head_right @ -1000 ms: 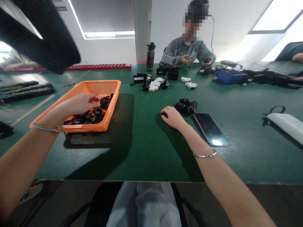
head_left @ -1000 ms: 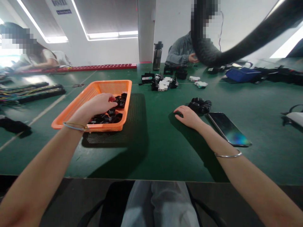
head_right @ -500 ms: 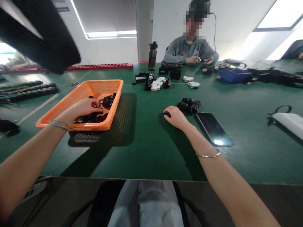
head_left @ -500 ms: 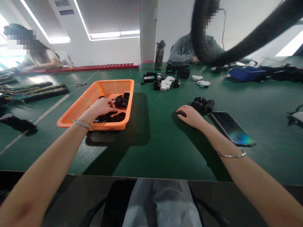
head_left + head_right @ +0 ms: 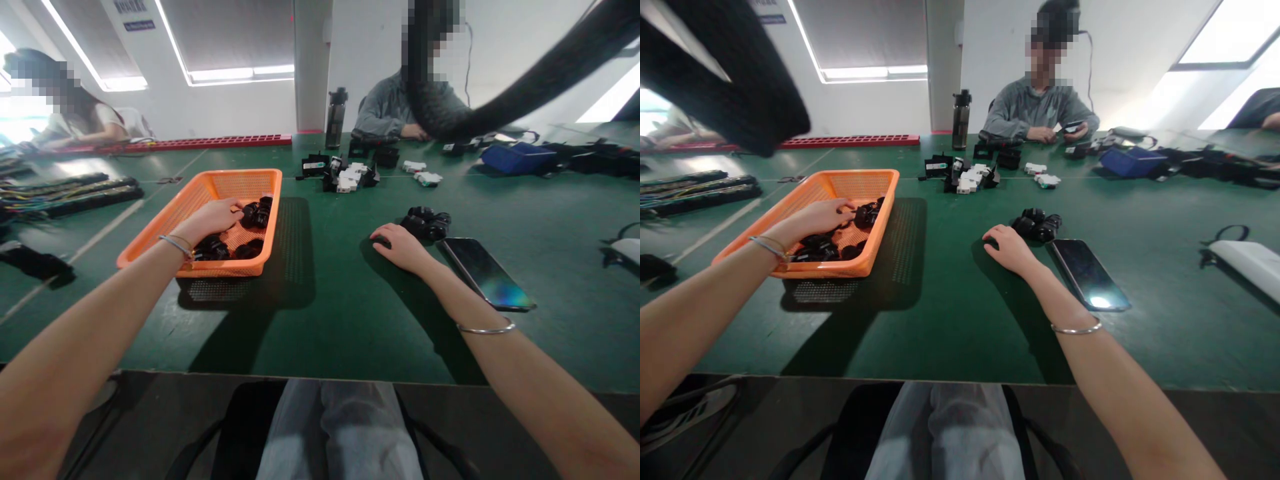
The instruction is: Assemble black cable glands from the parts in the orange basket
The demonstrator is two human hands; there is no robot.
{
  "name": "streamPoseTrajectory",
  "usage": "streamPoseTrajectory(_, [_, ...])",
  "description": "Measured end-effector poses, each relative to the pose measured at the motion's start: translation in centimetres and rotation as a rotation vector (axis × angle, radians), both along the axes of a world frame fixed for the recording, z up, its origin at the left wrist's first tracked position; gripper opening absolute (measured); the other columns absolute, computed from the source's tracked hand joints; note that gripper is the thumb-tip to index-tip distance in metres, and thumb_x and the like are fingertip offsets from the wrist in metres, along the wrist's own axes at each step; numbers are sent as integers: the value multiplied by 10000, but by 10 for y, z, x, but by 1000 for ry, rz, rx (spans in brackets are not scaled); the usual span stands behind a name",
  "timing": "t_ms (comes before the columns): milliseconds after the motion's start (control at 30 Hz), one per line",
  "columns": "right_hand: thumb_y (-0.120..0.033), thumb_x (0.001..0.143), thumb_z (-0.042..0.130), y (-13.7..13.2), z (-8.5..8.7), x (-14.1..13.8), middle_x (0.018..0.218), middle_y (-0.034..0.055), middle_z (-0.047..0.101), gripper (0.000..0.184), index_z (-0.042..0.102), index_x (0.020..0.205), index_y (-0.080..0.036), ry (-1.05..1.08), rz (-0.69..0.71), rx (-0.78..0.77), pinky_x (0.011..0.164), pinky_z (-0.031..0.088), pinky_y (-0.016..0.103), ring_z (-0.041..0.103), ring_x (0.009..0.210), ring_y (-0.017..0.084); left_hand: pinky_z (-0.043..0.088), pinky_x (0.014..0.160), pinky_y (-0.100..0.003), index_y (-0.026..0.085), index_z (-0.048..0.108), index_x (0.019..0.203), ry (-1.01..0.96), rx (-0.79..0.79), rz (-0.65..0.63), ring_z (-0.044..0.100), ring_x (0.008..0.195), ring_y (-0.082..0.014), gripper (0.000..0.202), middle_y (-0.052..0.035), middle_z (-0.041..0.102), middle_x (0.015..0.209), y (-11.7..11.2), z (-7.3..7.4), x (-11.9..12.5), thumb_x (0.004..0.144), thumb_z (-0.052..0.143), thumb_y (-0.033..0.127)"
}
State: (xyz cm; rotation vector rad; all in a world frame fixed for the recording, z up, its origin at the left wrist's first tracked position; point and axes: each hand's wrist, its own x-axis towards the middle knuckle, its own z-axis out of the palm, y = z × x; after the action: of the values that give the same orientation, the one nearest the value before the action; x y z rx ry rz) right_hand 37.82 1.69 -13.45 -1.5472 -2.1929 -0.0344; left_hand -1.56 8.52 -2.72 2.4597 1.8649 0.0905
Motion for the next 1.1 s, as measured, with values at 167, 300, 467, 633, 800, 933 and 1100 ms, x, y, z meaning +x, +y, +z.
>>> streamPoseTrajectory(167, [-232,772,534,-1,1,-2,981,111,651,167,653,883,-193,3,2,-8,878,476,476,605,929,272,402,945,-346,224,501,1289,143,2,-105,516,1177,-278,542,-98,553,1312,11,-2,7,759,519,333])
streamPoseTrajectory(300, [-227,777,532,-1,2,-3,981,107,650,165,652,885,-196,1,7,-4,866,482,464,605,929,267,432,896,-345,235,583,1162,205,25,-88,554,1116,-276,424,-83,616,1225,11,-4,8,747,528,301])
streamPoseTrajectory(467, [-209,777,530,-1,2,-4,992,117,652,168,650,891,-181,-19,5,-8,903,467,463,605,948,267,453,851,-377,195,565,1133,76,58,-45,592,1033,-301,423,-115,645,1148,6,0,2,729,563,323])
streamPoseTrajectory(633, [-203,776,526,-1,1,-4,998,122,654,167,647,888,-175,-16,16,-6,914,456,467,602,960,271,451,870,-344,188,510,1190,-171,132,-48,589,1011,-245,466,-90,640,1123,-4,14,7,755,551,348])
streamPoseTrajectory(800, [-216,764,538,-5,8,-10,943,101,663,157,645,875,-187,87,4,-11,850,482,450,610,877,258,411,942,-342,194,543,1175,-298,224,-314,552,1063,-216,420,-68,600,1158,-34,35,44,788,538,357])
streamPoseTrajectory(933, [-309,791,530,-17,23,-29,897,77,674,179,644,869,-195,433,31,-128,704,503,367,600,753,203,430,920,-357,199,573,1123,-256,188,-603,567,1030,-216,372,-54,603,1105,-69,36,86,773,580,325])
streamPoseTrajectory(1100, [-499,764,577,-39,36,-64,934,54,666,385,620,1018,-213,1029,331,-532,517,456,257,579,680,145,476,867,-326,199,557,1110,-313,117,-747,597,984,-195,307,-69,578,1114,-97,7,125,806,548,247])
